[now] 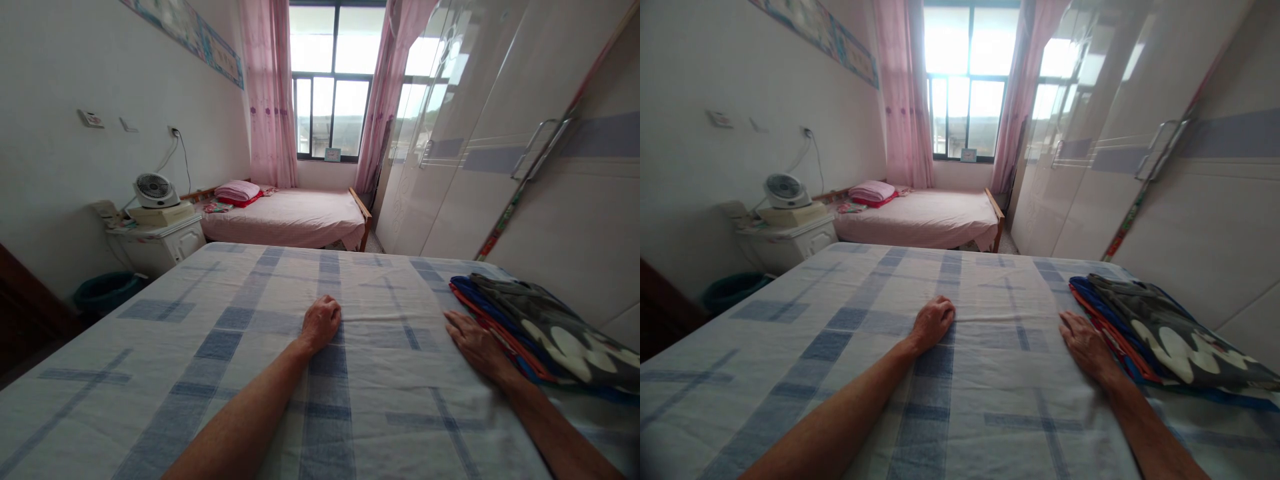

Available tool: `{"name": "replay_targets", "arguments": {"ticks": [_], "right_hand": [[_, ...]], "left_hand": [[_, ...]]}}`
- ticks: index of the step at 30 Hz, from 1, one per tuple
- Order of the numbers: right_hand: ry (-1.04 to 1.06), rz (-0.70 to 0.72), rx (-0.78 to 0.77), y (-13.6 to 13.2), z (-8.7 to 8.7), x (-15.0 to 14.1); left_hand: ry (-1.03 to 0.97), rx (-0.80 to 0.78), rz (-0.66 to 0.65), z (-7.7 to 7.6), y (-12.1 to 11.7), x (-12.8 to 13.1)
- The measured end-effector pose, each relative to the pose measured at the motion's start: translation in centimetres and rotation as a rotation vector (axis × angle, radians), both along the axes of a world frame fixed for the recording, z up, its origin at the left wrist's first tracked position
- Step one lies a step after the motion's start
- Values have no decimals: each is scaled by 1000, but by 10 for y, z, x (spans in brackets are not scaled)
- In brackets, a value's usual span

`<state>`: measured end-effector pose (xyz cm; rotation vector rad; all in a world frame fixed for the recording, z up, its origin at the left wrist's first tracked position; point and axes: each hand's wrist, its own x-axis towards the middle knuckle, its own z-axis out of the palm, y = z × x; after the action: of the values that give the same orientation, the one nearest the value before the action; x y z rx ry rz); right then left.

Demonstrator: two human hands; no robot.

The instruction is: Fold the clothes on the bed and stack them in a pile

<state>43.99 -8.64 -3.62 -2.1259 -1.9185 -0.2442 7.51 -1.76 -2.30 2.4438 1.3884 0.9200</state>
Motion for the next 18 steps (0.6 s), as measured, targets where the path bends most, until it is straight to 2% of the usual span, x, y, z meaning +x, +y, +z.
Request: {"name": "replay_targets", "arguments": {"ticks": [18], "right_hand": [[28,-32,-67,-3,6,-4]], "left_hand": [[12,-8,6,3,0,0]]}}
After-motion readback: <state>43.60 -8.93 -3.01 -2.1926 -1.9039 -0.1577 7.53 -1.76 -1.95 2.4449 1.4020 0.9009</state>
